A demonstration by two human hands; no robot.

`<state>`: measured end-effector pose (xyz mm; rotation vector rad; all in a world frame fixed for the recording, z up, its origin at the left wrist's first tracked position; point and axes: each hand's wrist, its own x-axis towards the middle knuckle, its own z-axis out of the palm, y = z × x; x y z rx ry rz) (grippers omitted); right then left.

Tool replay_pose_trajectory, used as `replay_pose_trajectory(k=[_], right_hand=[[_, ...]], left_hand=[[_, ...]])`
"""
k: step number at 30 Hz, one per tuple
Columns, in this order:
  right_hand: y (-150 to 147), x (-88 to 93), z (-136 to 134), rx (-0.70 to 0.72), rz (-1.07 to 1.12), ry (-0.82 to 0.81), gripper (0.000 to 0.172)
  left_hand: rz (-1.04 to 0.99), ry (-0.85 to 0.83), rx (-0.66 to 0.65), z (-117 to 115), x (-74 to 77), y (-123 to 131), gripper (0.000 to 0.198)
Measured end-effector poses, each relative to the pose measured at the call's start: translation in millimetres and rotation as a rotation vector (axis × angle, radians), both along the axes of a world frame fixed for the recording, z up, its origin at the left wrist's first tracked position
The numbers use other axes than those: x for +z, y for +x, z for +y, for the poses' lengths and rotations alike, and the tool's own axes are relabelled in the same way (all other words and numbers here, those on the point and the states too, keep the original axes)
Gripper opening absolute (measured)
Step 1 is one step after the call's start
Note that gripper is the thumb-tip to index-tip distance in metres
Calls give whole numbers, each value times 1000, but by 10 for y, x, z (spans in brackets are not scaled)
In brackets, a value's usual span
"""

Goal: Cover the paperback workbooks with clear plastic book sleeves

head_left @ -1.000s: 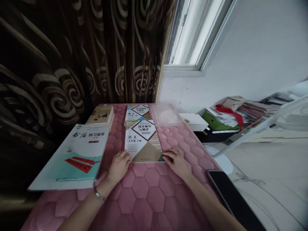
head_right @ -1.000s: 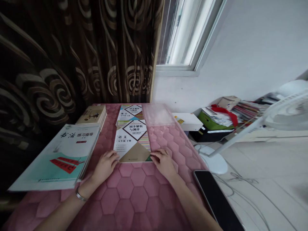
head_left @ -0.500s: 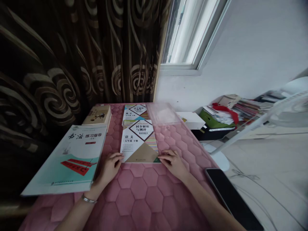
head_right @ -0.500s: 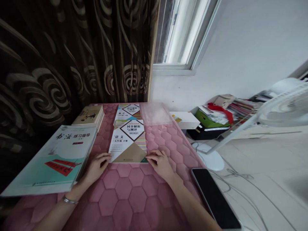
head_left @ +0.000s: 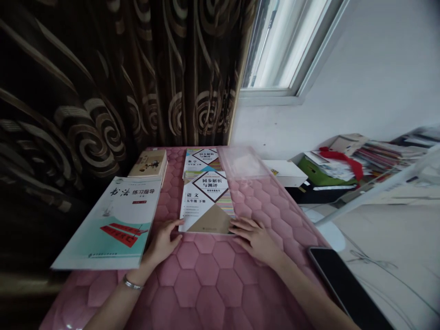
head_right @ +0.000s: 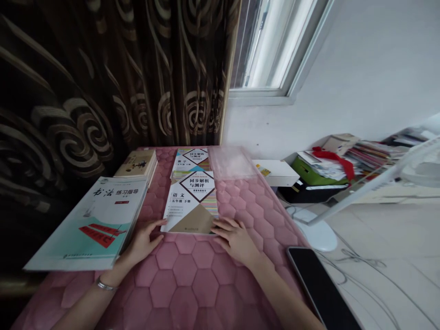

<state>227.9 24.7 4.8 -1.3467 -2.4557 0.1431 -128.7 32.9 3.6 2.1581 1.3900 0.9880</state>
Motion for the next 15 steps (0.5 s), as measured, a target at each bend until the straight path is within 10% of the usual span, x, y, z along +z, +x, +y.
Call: replay_pose_trajectory(k=[9, 15], right_hand=[[104, -50, 52, -51, 67, 47, 29], [-328, 118, -16, -26, 131, 48, 25]], left_hand=[[96, 105, -16, -36, 46, 24, 41], [353, 165, -105, -47, 182, 412, 33]])
